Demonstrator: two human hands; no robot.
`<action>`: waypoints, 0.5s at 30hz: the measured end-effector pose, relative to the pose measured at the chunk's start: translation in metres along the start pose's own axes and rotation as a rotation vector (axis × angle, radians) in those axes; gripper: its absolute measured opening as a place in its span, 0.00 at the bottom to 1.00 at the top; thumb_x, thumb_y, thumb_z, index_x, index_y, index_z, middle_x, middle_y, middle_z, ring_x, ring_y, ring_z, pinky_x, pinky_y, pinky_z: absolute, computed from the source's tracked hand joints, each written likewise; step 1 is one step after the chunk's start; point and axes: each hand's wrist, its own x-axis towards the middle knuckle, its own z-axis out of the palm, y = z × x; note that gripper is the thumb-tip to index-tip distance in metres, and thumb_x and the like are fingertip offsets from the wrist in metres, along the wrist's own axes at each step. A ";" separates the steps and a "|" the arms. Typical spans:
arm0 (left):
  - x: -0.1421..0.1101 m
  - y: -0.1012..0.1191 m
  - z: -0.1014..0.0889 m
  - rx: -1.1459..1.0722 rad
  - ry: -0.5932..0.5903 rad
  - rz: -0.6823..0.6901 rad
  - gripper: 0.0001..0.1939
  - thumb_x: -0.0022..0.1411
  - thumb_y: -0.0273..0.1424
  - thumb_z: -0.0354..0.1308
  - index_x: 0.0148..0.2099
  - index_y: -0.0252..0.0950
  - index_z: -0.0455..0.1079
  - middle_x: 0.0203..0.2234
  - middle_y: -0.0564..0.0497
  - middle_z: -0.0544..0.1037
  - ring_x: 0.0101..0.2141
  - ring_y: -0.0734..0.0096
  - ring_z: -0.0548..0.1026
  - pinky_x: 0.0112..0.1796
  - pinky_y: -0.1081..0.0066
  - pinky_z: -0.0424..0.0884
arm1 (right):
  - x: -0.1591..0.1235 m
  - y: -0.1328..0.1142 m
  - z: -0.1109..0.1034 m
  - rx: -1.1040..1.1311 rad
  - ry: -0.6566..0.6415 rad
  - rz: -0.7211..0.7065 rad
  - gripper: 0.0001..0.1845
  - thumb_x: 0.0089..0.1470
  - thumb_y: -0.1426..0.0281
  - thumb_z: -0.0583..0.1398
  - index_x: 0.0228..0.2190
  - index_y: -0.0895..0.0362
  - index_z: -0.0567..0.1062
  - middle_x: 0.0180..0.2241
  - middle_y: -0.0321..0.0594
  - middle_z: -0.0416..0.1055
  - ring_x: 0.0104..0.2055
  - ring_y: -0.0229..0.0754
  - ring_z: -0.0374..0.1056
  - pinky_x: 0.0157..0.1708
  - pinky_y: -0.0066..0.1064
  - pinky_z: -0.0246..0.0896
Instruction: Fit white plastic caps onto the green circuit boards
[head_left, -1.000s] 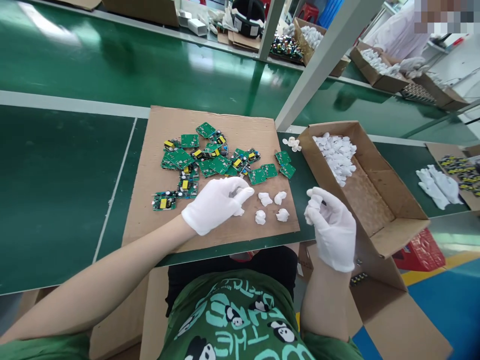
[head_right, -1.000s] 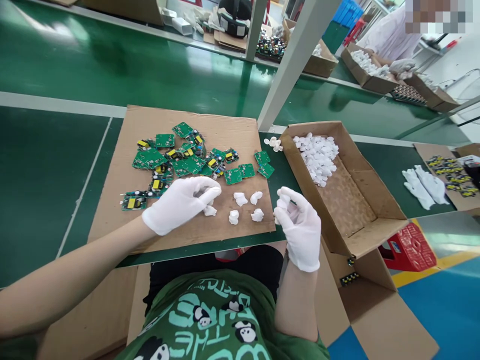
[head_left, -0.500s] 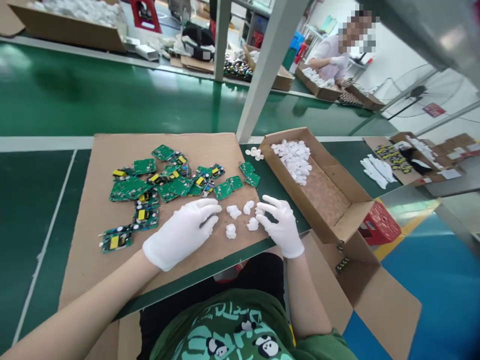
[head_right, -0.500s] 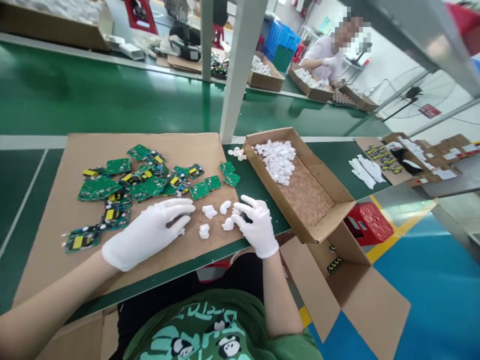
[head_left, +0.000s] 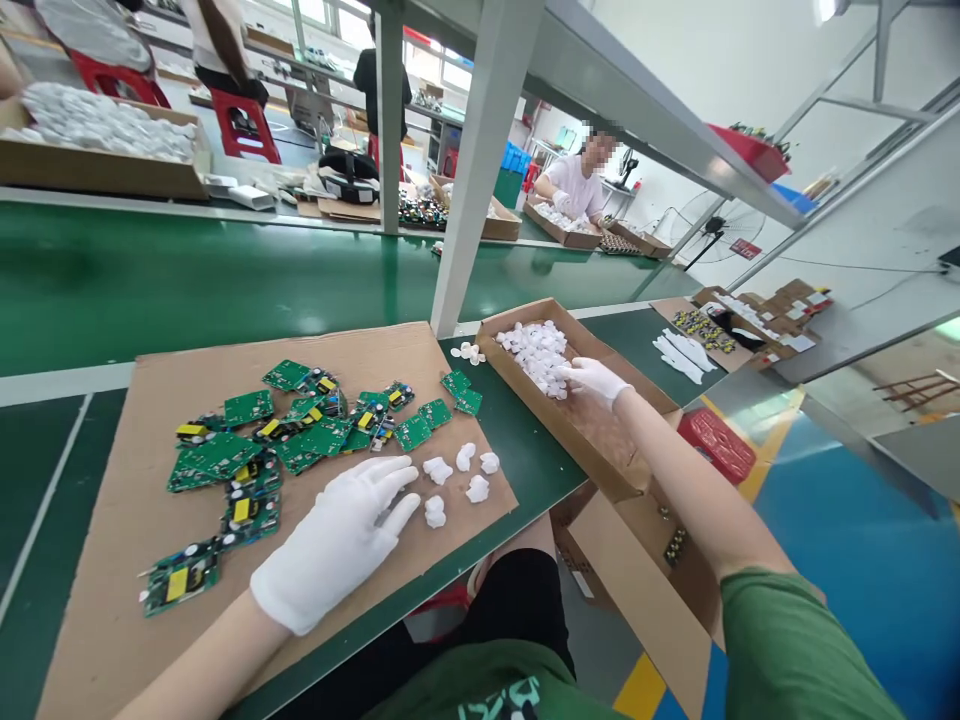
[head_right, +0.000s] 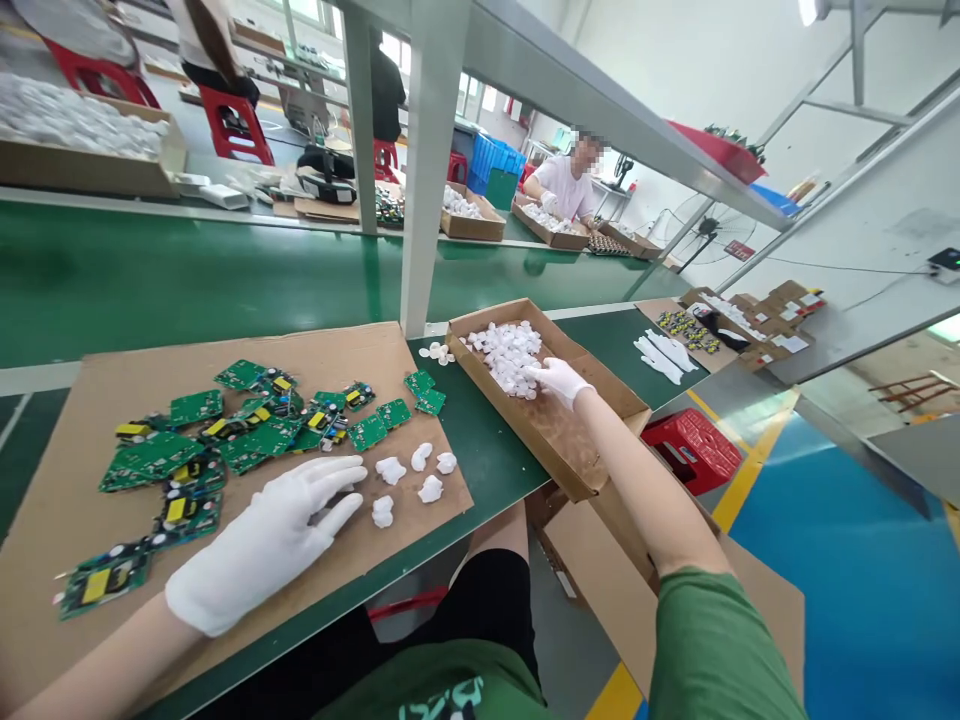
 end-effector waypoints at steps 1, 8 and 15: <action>0.000 0.000 0.000 0.000 0.009 -0.002 0.17 0.67 0.35 0.50 0.52 0.38 0.74 0.51 0.44 0.79 0.52 0.53 0.76 0.53 0.54 0.73 | 0.009 0.003 0.005 0.016 -0.017 0.042 0.15 0.61 0.64 0.62 0.46 0.60 0.73 0.45 0.43 0.74 0.43 0.42 0.73 0.43 0.39 0.72; 0.002 0.001 -0.004 -0.013 0.040 -0.023 0.16 0.66 0.32 0.50 0.50 0.38 0.75 0.48 0.44 0.81 0.50 0.54 0.78 0.51 0.56 0.75 | 0.035 0.015 0.024 0.095 -0.043 0.157 0.17 0.62 0.63 0.61 0.49 0.60 0.72 0.47 0.44 0.72 0.44 0.42 0.72 0.42 0.38 0.73; 0.003 -0.002 -0.005 -0.014 0.019 -0.038 0.15 0.67 0.31 0.49 0.49 0.38 0.76 0.48 0.44 0.80 0.49 0.55 0.78 0.51 0.56 0.74 | 0.032 0.021 0.022 0.066 -0.034 0.083 0.17 0.63 0.63 0.60 0.49 0.59 0.72 0.48 0.44 0.72 0.45 0.43 0.72 0.43 0.39 0.72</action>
